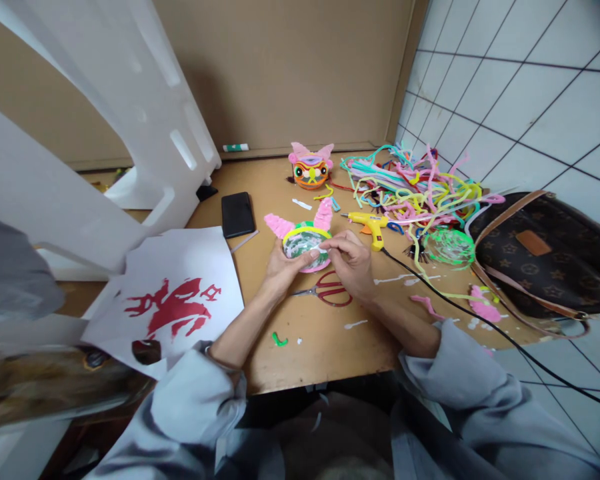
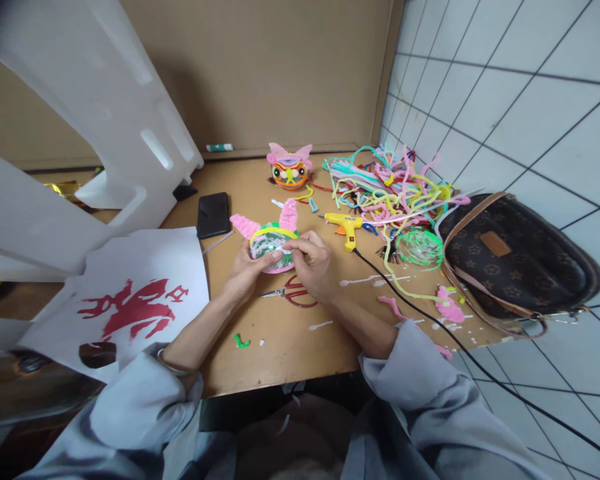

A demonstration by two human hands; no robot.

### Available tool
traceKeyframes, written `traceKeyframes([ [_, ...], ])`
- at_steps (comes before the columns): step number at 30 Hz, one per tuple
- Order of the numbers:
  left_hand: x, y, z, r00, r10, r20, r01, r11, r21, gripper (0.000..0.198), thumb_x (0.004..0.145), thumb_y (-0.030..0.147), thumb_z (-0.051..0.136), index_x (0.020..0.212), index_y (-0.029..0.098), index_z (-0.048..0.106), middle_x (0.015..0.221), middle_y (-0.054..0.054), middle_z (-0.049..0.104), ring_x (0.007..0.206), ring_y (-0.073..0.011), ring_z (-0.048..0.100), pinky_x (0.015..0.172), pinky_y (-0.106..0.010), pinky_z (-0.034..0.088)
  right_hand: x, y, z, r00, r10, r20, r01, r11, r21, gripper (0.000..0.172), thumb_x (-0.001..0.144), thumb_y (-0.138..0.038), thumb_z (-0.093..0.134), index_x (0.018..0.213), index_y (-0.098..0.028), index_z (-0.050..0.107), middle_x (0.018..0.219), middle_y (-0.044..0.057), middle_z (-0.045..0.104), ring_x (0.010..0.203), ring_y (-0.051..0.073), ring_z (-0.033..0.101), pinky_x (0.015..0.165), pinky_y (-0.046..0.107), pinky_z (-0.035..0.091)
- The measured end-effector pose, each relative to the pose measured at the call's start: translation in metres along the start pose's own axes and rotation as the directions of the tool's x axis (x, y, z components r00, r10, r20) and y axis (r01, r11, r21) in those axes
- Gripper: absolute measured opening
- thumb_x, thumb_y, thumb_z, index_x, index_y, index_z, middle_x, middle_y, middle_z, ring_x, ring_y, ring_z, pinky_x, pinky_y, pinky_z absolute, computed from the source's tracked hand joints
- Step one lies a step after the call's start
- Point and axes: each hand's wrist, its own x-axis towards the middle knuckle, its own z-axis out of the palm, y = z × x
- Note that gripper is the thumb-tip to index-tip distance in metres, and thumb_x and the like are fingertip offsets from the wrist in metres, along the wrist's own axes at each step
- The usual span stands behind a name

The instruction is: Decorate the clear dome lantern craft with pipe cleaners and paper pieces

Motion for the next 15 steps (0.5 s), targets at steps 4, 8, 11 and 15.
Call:
traceKeyframes([
  [4,-0.0003,0.0021,0.0011,1.0,0.021,0.015,-0.021,1.0,-0.002,0.079,0.043,0.042,0.095,0.109,0.019,0.058,0.108,-0.009,0.073,0.104,-0.0266,0.07,0.096,-0.04,0.055,-0.0011,-0.0007,0.0008,1.0,-0.001,-0.009,0.001,1.0,0.002,0.025,0.087,-0.012,0.054,0.084,-0.024,0.075,0.082,0.003,0.063,0.079,0.018,0.061,0.073,0.032,0.051],
  [8,-0.0005,0.0029,0.0032,0.999,0.031,-0.006,-0.031,0.999,-0.009,0.081,0.041,0.044,0.096,0.107,0.019,0.058,0.107,-0.009,0.074,0.104,-0.0276,0.071,0.097,-0.04,0.055,-0.0017,0.0003,0.0004,0.999,-0.038,-0.011,0.038,0.999,-0.013,0.026,0.087,-0.011,0.053,0.085,-0.024,0.075,0.083,0.003,0.063,0.08,0.017,0.063,0.073,0.03,0.052],
  [11,-0.001,0.0017,0.005,0.999,0.019,-0.031,-0.019,1.0,-0.011,0.079,0.041,0.043,0.096,0.106,0.019,0.057,0.105,-0.008,0.074,0.1,-0.0267,0.071,0.093,-0.039,0.057,-0.0019,0.0014,0.0009,0.998,-0.066,-0.023,0.065,0.998,-0.021,0.025,0.088,-0.011,0.053,0.086,-0.023,0.074,0.082,0.002,0.064,0.078,0.016,0.063,0.071,0.03,0.051],
  [15,-0.0013,-0.0007,0.0056,0.998,0.024,-0.059,-0.024,1.0,0.005,0.074,0.045,0.042,0.095,0.105,0.019,0.057,0.105,-0.008,0.073,0.098,-0.025,0.071,0.091,-0.037,0.056,-0.0026,-0.0001,0.0027,0.996,-0.082,-0.022,0.082,0.997,-0.009,0.023,0.089,-0.013,0.053,0.087,-0.022,0.074,0.081,0.002,0.064,0.078,0.016,0.063,0.071,0.03,0.051],
])
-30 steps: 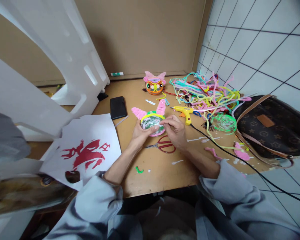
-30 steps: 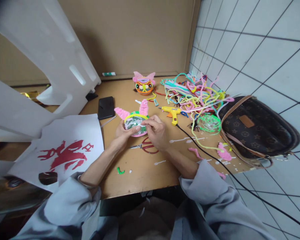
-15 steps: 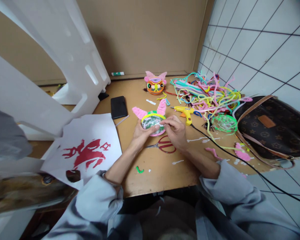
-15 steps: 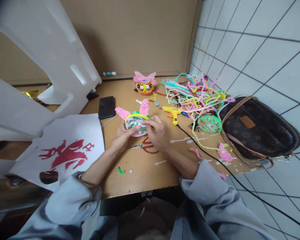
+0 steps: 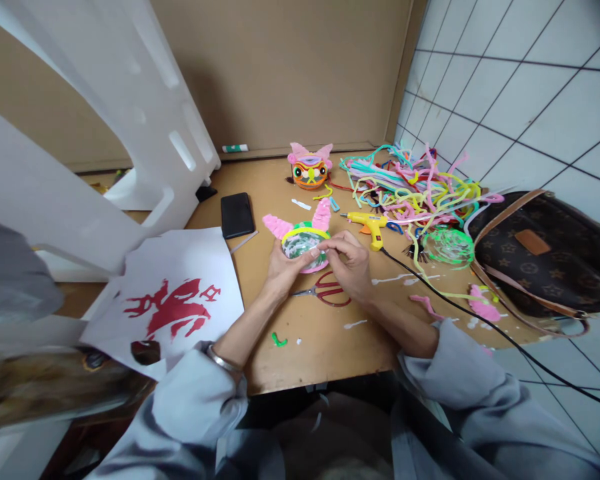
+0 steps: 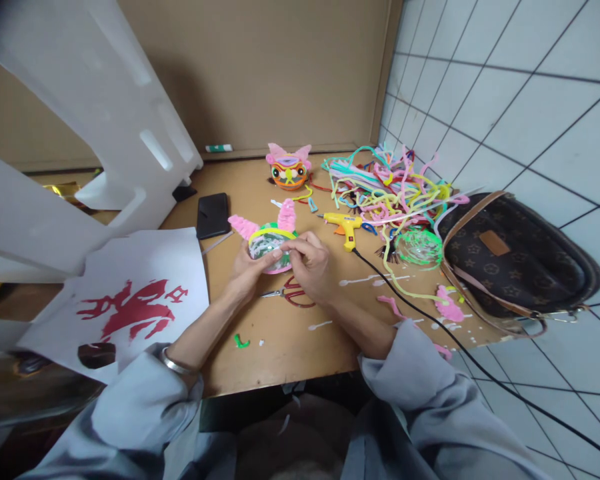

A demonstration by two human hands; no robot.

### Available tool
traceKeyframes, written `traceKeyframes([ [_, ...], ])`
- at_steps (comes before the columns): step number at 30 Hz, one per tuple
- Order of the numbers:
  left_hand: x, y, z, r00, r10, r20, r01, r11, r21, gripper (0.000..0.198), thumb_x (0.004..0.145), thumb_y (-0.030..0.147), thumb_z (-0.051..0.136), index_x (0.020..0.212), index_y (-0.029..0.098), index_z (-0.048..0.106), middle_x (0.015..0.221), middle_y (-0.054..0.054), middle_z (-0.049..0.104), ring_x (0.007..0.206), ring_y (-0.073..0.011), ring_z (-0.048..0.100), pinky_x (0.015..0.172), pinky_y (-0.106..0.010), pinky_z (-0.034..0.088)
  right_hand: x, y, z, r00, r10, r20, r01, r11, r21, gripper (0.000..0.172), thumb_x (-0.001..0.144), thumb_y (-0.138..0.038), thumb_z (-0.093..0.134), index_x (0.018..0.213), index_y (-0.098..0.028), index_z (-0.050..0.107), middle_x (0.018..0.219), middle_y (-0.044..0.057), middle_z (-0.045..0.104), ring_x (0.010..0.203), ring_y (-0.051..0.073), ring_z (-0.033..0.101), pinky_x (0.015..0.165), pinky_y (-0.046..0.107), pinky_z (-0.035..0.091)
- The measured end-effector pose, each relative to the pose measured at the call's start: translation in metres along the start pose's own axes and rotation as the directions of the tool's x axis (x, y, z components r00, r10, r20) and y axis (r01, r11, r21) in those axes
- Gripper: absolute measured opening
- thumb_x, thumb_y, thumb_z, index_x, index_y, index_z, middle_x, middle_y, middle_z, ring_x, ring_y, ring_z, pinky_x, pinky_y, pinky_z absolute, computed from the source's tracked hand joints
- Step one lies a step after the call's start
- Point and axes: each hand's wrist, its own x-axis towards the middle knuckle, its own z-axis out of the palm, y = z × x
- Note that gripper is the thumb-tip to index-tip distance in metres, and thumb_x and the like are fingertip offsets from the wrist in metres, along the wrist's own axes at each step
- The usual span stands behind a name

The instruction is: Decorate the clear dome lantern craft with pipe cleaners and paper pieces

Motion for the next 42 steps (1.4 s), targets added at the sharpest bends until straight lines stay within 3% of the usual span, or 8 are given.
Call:
traceKeyframes([
  [5,0.0,-0.001,-0.002,1.0,-0.011,-0.024,0.011,1.0,0.018,0.075,0.045,0.042,0.094,0.107,0.018,0.058,0.104,-0.008,0.073,0.097,-0.0251,0.071,0.09,-0.038,0.056,0.007,-0.003,-0.011,0.998,0.002,0.061,0.002,0.997,-0.079,0.02,0.095,-0.027,0.054,0.098,-0.022,0.073,0.088,0.004,0.067,0.081,0.018,0.063,0.074,0.032,0.052],
  [8,0.001,-0.001,-0.004,1.0,-0.024,-0.016,0.024,1.0,-0.011,0.074,0.044,0.041,0.094,0.105,0.018,0.059,0.104,-0.009,0.074,0.098,-0.0257,0.071,0.093,-0.04,0.055,0.02,0.005,-0.03,0.994,0.1,-0.048,-0.11,0.934,-0.341,0.029,0.099,-0.034,0.047,0.106,-0.018,0.07,0.095,0.009,0.068,0.086,0.021,0.064,0.079,0.035,0.052],
  [11,0.002,0.001,-0.005,0.999,-0.049,0.002,0.049,0.998,-0.036,0.075,0.042,0.041,0.094,0.104,0.018,0.058,0.102,-0.009,0.074,0.097,-0.0258,0.071,0.095,-0.041,0.055,0.033,0.018,-0.048,0.948,0.275,-0.159,-0.302,0.623,-0.721,0.037,0.097,-0.038,0.048,0.115,-0.011,0.066,0.111,0.018,0.068,0.102,0.029,0.065,0.086,0.04,0.05],
  [14,0.002,0.001,-0.006,0.998,-0.06,0.013,0.06,0.998,-0.034,0.078,0.041,0.041,0.094,0.106,0.018,0.058,0.103,-0.008,0.074,0.097,-0.0255,0.071,0.096,-0.042,0.055,0.041,0.028,-0.055,0.851,0.502,-0.153,-0.333,0.291,-0.897,0.053,0.097,-0.047,0.049,0.119,-0.001,0.063,0.116,0.028,0.067,0.106,0.037,0.066,0.085,0.043,0.049],
  [17,0.003,0.0,-0.007,0.998,-0.061,0.024,0.062,0.998,-0.014,0.078,0.04,0.041,0.094,0.105,0.018,0.057,0.102,-0.008,0.074,0.097,-0.0259,0.071,0.095,-0.042,0.054,0.046,0.032,-0.055,0.753,0.639,-0.155,-0.34,0.177,-0.923,0.061,0.096,-0.052,0.05,0.12,0.002,0.063,0.114,0.032,0.068,0.103,0.039,0.07,0.082,0.043,0.051],
  [27,0.003,0.0,-0.007,0.998,-0.062,0.027,0.063,0.997,-0.047,0.075,0.039,0.04,0.096,0.102,0.018,0.06,0.102,-0.008,0.075,0.094,-0.0245,0.071,0.093,-0.04,0.055,0.056,0.033,-0.057,0.656,0.734,-0.175,-0.422,0.165,-0.892,0.044,0.099,-0.036,0.045,0.12,-0.005,0.066,0.12,0.028,0.07,0.113,0.035,0.07,0.085,0.037,0.051],
  [36,0.013,0.011,-0.019,0.99,-0.018,0.14,0.072,0.919,-0.388,0.054,0.053,0.038,0.094,0.096,0.019,0.067,0.099,-0.005,0.076,0.1,-0.0231,0.072,0.097,-0.034,0.055,0.053,0.025,-0.057,0.758,0.603,-0.248,-0.527,0.344,-0.777,0.043,0.1,-0.028,0.041,0.135,-0.006,0.052,0.113,0.025,0.072,0.105,0.035,0.07,0.084,0.039,0.049],
  [42,0.018,0.016,-0.027,0.971,-0.057,0.233,0.176,0.83,-0.529,0.049,0.062,0.038,0.09,0.102,0.022,0.068,0.106,-0.005,0.077,0.118,-0.0271,0.068,0.106,-0.042,0.054,0.049,0.014,-0.06,0.88,0.389,-0.273,-0.461,0.562,-0.687,0.051,0.093,-0.056,0.049,0.115,-0.012,0.064,0.098,0.018,0.073,0.093,0.033,0.067,0.081,0.041,0.048],
])
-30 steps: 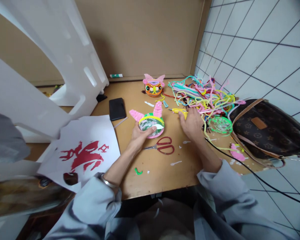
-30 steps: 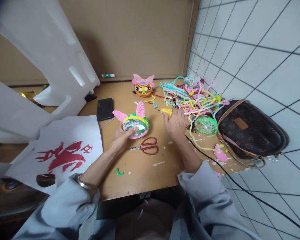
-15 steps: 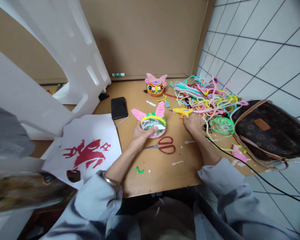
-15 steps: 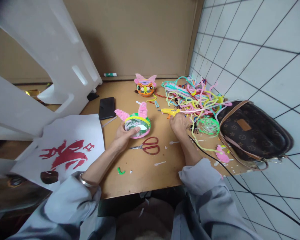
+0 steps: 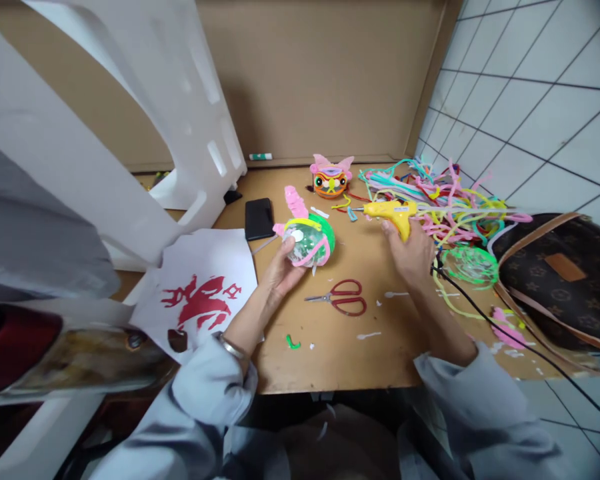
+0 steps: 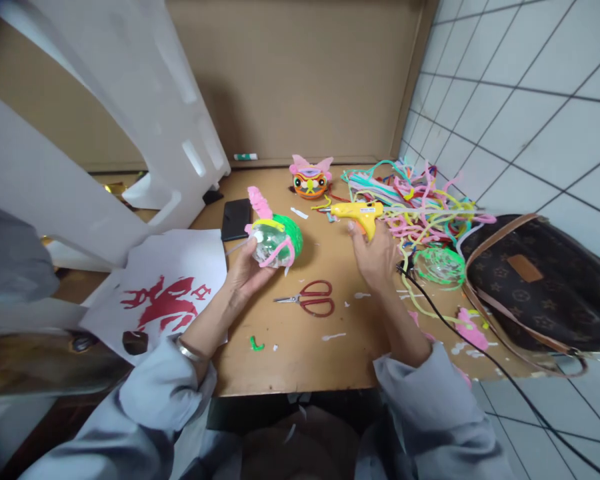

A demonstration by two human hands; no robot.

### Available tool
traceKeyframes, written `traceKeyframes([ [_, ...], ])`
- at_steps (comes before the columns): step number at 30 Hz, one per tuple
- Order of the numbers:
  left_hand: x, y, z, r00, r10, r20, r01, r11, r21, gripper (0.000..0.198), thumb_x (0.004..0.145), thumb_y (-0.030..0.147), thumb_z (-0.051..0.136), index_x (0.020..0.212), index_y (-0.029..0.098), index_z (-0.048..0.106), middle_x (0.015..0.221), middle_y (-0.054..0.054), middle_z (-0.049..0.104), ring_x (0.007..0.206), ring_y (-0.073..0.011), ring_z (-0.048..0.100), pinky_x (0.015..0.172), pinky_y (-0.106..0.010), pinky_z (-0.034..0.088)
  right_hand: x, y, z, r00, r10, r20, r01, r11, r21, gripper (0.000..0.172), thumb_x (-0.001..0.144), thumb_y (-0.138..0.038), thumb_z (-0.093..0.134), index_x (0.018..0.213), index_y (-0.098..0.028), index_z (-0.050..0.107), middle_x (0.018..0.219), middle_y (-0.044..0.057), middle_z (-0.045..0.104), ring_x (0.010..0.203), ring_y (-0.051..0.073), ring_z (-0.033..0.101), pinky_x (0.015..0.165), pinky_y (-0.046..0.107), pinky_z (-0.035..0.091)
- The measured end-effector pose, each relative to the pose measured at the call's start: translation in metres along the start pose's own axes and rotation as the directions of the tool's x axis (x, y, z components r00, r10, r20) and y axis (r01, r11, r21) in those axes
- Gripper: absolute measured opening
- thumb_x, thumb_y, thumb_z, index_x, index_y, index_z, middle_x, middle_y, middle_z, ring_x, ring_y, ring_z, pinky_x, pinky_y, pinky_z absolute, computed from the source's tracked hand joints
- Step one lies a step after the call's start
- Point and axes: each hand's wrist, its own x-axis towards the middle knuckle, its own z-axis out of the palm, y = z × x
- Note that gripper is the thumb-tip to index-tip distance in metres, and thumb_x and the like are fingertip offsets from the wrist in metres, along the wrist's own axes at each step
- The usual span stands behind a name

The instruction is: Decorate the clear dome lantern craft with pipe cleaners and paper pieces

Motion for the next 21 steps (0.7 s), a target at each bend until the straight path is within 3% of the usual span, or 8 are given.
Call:
traceKeyframes([
  [4,-0.002,0.002,0.001,0.999,-0.022,0.048,0.019,0.998,0.063,0.058,0.062,0.05,0.087,0.109,0.022,0.066,0.118,-0.009,0.074,0.132,-0.0335,0.059,0.11,-0.049,0.051,-0.013,-0.006,-0.009,0.984,-0.141,-0.111,0.152,0.984,0.096,0.045,0.089,-0.054,0.054,0.11,-0.016,0.063,0.088,0.01,0.069,0.082,0.027,0.063,0.076,0.038,0.047],
  [7,-0.004,0.001,0.002,0.996,-0.03,0.085,0.021,0.994,0.111,0.069,0.058,0.057,0.087,0.114,0.023,0.066,0.125,-0.011,0.071,0.137,-0.0368,0.055,0.11,-0.054,0.05,-0.025,-0.012,-0.014,0.911,-0.326,-0.252,0.36,0.928,0.099,0.032,0.088,-0.049,0.057,0.101,-0.02,0.061,0.087,0.008,0.066,0.078,0.024,0.059,0.072,0.035,0.046],
  [10,-0.004,0.001,0.002,0.994,-0.053,0.095,0.039,0.989,0.141,0.076,0.054,0.06,0.088,0.116,0.023,0.065,0.13,-0.012,0.069,0.138,-0.0374,0.053,0.111,-0.053,0.049,-0.034,-0.016,-0.016,0.83,-0.45,-0.329,0.483,0.875,0.022,0.025,0.088,-0.046,0.06,0.092,-0.022,0.06,0.08,0.006,0.062,0.075,0.023,0.057,0.067,0.034,0.043],
  [16,-0.005,-0.003,-0.002,0.989,-0.106,0.106,0.089,0.985,0.15,0.076,0.052,0.06,0.09,0.114,0.022,0.067,0.129,-0.011,0.07,0.137,-0.0391,0.054,0.109,-0.053,0.051,-0.039,-0.018,-0.017,0.79,-0.535,-0.3,0.535,0.84,-0.087,0.027,0.091,-0.047,0.058,0.093,-0.021,0.063,0.075,0.005,0.058,0.072,0.023,0.053,0.065,0.034,0.037],
  [21,-0.007,-0.006,-0.001,0.983,-0.132,0.125,0.108,0.977,0.185,0.075,0.056,0.061,0.088,0.117,0.023,0.066,0.129,-0.012,0.07,0.138,-0.0405,0.053,0.105,-0.056,0.053,-0.042,-0.019,-0.018,0.746,-0.601,-0.287,0.602,0.793,-0.098,0.034,0.095,-0.049,0.055,0.106,-0.019,0.064,0.076,0.004,0.06,0.071,0.021,0.053,0.063,0.033,0.035],
])
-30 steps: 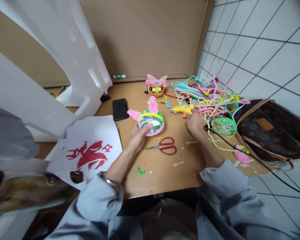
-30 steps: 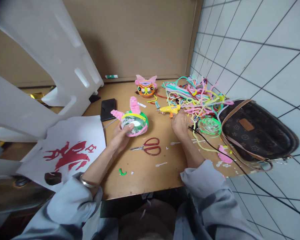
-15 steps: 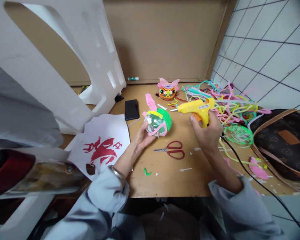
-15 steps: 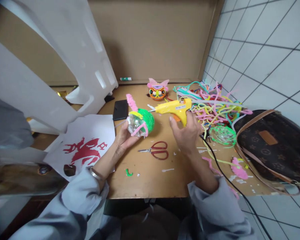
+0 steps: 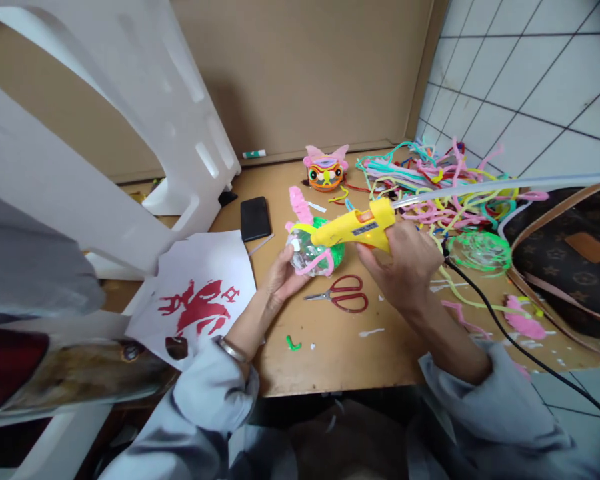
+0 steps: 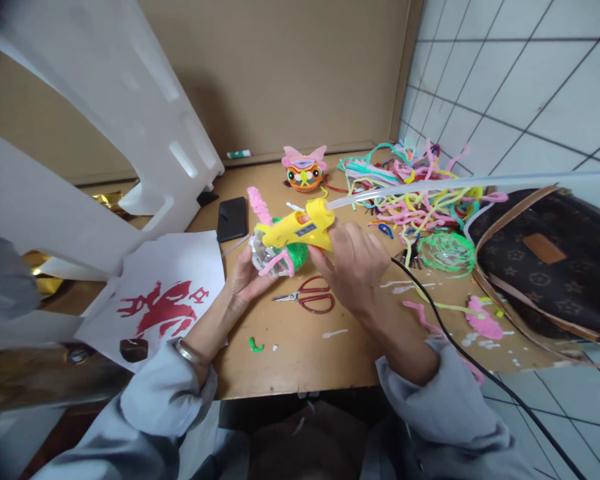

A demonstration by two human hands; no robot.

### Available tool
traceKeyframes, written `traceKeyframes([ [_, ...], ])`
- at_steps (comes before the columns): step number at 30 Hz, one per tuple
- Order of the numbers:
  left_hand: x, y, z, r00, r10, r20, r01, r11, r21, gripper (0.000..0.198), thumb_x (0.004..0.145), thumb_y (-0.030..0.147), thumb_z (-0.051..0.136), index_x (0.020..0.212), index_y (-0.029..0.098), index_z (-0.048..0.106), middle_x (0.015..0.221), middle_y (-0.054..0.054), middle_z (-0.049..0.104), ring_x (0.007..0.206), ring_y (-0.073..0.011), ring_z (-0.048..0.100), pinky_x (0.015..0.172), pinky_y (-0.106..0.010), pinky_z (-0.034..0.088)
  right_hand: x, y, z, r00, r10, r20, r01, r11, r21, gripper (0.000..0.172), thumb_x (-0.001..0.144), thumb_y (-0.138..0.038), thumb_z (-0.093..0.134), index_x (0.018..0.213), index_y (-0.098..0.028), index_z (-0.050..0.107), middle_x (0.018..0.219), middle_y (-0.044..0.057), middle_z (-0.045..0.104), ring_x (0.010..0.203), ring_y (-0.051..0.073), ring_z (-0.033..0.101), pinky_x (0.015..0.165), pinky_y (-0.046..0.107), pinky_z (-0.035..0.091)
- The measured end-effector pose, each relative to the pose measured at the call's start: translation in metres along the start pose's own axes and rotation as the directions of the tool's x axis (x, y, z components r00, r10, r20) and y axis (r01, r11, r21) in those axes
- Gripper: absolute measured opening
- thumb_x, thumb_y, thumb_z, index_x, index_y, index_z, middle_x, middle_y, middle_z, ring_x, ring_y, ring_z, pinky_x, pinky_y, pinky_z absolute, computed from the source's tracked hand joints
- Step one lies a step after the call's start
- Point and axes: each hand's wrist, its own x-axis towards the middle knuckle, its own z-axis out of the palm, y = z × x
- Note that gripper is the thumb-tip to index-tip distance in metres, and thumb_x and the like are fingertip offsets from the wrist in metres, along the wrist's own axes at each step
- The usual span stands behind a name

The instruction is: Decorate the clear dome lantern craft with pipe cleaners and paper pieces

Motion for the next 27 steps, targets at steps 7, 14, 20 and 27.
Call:
traceKeyframes([
  [7,-0.001,0.0,0.004,0.999,-0.003,-0.046,0.006,0.999,0.052,0.07,0.056,0.062,0.087,0.113,0.024,0.067,0.129,-0.009,0.071,0.139,-0.0381,0.052,0.107,-0.053,0.052,-0.001,-0.004,-0.004,0.998,-0.041,0.039,0.04,0.999,0.017,0.034,0.1,-0.047,0.049,0.115,-0.019,0.062,0.076,0.004,0.061,0.072,0.021,0.054,0.064,0.033,0.035],
  [14,-0.002,0.001,0.005,0.999,0.006,-0.05,-0.002,0.998,0.066,0.067,0.055,0.06,0.088,0.109,0.026,0.069,0.122,-0.006,0.073,0.139,-0.0368,0.052,0.105,-0.049,0.053,0.001,-0.004,-0.008,0.994,-0.056,0.098,0.052,0.998,0.034,0.038,0.102,-0.049,0.043,0.117,-0.02,0.061,0.08,0.006,0.064,0.073,0.021,0.056,0.065,0.032,0.037],
  [20,0.0,0.0,0.002,0.998,-0.002,-0.061,0.006,0.998,0.061,0.072,0.051,0.06,0.09,0.112,0.027,0.069,0.125,-0.006,0.073,0.138,-0.0351,0.053,0.107,-0.047,0.052,0.002,-0.005,-0.011,0.99,-0.094,0.101,0.09,0.995,0.049,0.037,0.104,-0.046,0.041,0.118,-0.019,0.062,0.079,0.006,0.064,0.072,0.02,0.057,0.064,0.031,0.037],
  [27,-0.001,0.0,0.002,0.997,0.018,-0.08,-0.01,0.994,0.106,0.067,0.054,0.061,0.088,0.107,0.026,0.069,0.122,-0.005,0.074,0.141,-0.0365,0.05,0.111,-0.048,0.049,-0.001,-0.004,-0.01,0.985,-0.169,0.042,0.165,0.983,0.076,0.031,0.104,-0.037,0.045,0.122,-0.018,0.061,0.085,0.007,0.067,0.079,0.02,0.059,0.067,0.031,0.039],
])
